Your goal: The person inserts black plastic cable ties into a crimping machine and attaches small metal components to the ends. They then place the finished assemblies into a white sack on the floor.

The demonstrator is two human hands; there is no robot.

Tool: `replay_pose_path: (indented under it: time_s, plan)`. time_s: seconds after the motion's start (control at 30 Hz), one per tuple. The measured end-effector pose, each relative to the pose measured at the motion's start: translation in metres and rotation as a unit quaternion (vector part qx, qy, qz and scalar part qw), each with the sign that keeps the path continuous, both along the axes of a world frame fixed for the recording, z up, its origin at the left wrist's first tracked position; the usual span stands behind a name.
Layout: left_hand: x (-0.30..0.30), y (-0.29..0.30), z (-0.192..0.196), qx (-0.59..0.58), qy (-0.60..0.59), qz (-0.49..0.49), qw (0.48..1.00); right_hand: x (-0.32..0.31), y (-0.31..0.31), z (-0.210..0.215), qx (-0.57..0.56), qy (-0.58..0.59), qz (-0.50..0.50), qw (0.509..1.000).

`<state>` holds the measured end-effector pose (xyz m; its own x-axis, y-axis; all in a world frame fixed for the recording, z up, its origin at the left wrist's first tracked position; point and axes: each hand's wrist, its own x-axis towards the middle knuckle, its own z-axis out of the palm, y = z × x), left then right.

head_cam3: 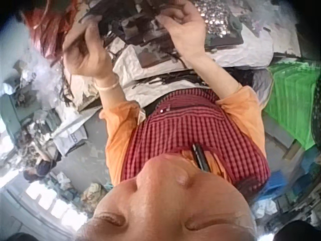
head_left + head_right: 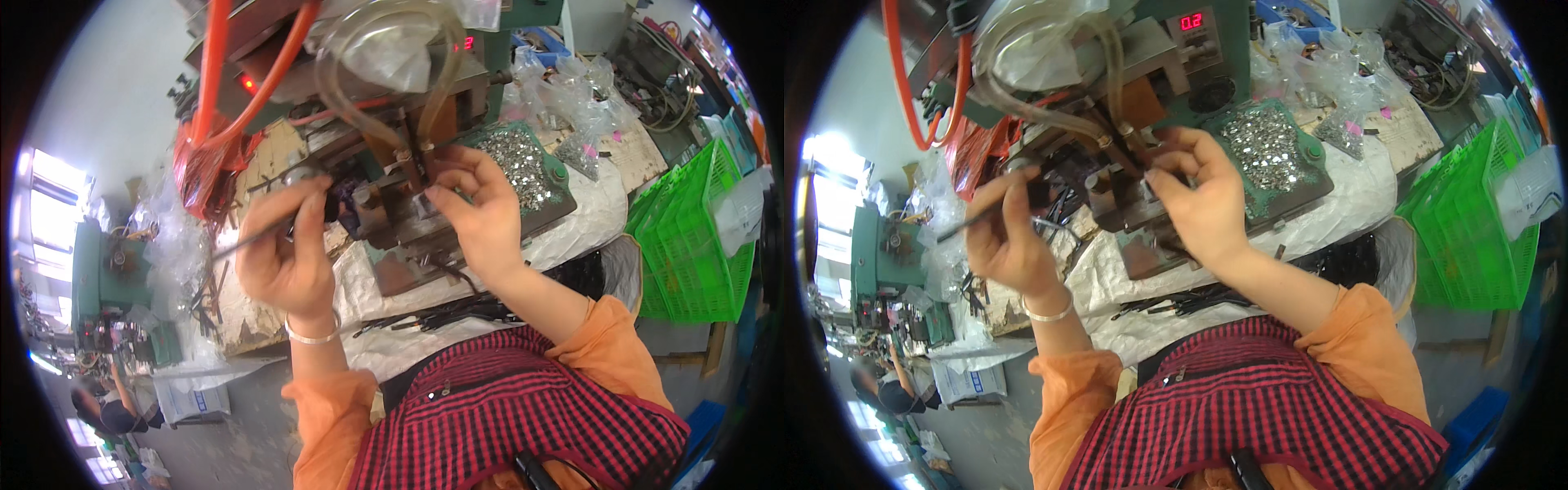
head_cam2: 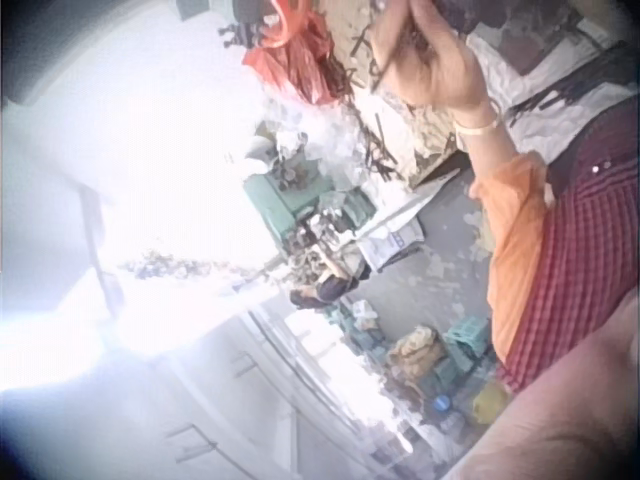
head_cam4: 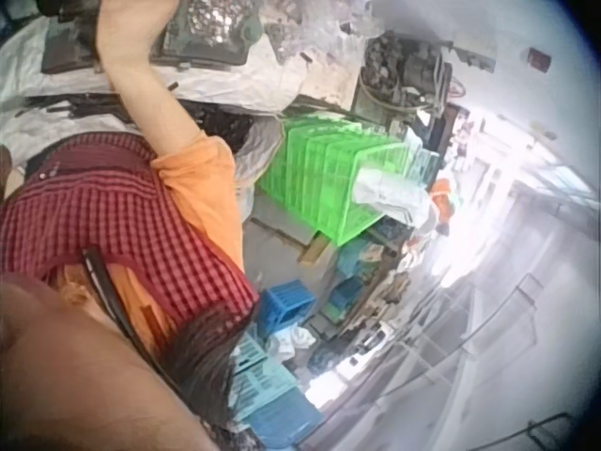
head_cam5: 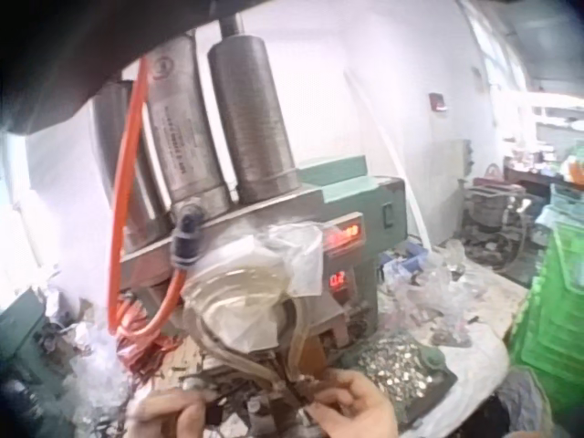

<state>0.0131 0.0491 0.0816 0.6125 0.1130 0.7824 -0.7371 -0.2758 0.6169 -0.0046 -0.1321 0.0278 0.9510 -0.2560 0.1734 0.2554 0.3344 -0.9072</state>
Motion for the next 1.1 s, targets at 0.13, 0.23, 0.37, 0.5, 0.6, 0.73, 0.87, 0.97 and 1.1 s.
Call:
replay_pose_path:
  time_s: [0.13, 0.23, 0.37, 0.5, 0.6, 0.73, 0.87, 0.97, 1.1]
  plan:
    - [-0.014, -0.008, -0.034, 0.117, -0.082, -0.082, 0.986, -0.029, -0.018, 0.021, -0.189, -0.033, 0.047, 0.980]
    - [-0.024, -0.034, -0.044, 0.290, -0.155, -0.091, 0.940, -0.005, -0.057, 0.000, -0.451, -0.106, -0.066, 0.884]
    - [-0.015, -0.045, -0.067, 0.310, -0.214, -0.048, 0.925, 0.017, -0.125, -0.079, -0.665, 0.044, -0.206, 0.716]
    - [-0.013, -0.043, -0.074, 0.315, -0.226, -0.049, 0.921, 0.013, -0.139, -0.097, -0.635, -0.012, -0.257, 0.728]
    - [-0.011, -0.045, -0.074, 0.299, -0.228, -0.049, 0.926, 0.035, -0.121, -0.090, -0.636, -0.047, -0.270, 0.721]
    - [-0.016, -0.046, -0.070, 0.299, -0.196, -0.053, 0.932, 0.073, -0.096, -0.086, -0.677, -0.055, -0.252, 0.689]
    - [-0.057, -0.002, -0.076, 0.302, -0.109, 0.028, 0.947, 0.062, -0.104, -0.096, -0.700, -0.087, -0.228, 0.671]
    - [-0.073, 0.069, -0.098, 0.296, -0.043, 0.210, 0.931, 0.026, -0.129, -0.105, -0.516, 0.004, -0.234, 0.824]
    - [-0.058, 0.131, -0.097, -0.002, 0.154, 0.333, 0.930, 0.020, -0.152, -0.131, -0.202, 0.070, -0.228, 0.950]
